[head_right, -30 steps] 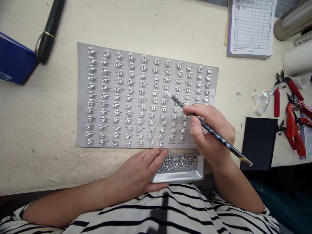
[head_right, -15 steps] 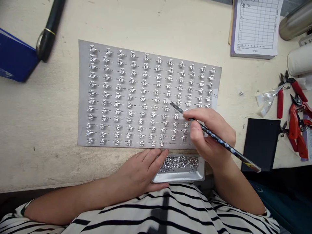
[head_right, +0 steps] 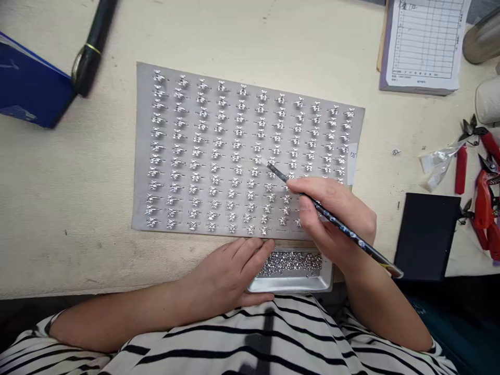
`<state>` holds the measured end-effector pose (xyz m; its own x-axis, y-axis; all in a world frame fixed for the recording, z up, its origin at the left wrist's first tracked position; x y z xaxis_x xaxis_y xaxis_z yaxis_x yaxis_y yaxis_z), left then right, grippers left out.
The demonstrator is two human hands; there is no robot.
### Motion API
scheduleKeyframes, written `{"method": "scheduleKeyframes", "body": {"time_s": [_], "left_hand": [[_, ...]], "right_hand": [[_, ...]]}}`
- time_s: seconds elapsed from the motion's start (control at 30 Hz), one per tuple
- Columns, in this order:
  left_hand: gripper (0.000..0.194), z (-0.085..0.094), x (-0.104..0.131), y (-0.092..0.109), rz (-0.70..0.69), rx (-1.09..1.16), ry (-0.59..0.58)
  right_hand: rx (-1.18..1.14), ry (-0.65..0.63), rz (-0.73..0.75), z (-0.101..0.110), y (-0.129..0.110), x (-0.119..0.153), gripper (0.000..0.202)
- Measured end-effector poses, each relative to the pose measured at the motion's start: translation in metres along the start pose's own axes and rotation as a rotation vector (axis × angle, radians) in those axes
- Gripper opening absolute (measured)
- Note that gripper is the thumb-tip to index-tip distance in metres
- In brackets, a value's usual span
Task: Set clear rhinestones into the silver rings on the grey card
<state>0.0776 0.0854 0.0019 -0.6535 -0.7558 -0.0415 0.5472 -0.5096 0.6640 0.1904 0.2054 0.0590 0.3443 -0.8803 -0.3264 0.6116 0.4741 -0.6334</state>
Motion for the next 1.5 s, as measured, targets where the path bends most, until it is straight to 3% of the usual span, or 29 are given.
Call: {"method": "scheduleKeyframes", "body": {"time_s": [0.23,0.53,0.9,1.23,1.5], "left_hand": [[0.084,-0.0010,0.0001,0.0004,-0.006,0.000,-0.001],[0.083,-0.0003,-0.0009,0.0003,-0.002,0.005,-0.010],[0.086,-0.0004,-0.0006,0.0004,-0.013,-0.009,-0.002],[0.085,-0.0025,-0.0001,0.0010,-0.005,-0.032,-0.009],[0.087,-0.0020,-0.0006,0.0009,0.002,-0.038,-0.010]], "right_hand": [[0.007,-0.037,-0.002,-0.0026,0.0016,0.0017,0.048],[-0.011,0.006,-0.009,-0.0011,0.0013,0.0013,0.044],[-0.029,-0.057,-0.016,-0.0068,0.0020,0.0007,0.048],[-0.030,0.008,-0.023,-0.0016,-0.0006,0.0010,0.043],[-0.001,-0.028,-0.024,-0.0056,-0.0021,0.0004,0.047]]}}
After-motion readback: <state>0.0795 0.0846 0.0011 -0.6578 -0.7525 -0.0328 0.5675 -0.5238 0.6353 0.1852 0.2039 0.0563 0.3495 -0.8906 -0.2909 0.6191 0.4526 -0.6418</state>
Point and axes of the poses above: each hand's wrist, its own x-axis away from the middle knuckle, its own z-axis out of the back of the hand, y = z × x, the point moved 9 cm from there along -x, towards the middle knuckle, and after that the axes turned 5 degrees about x, right-handed, at the moved point
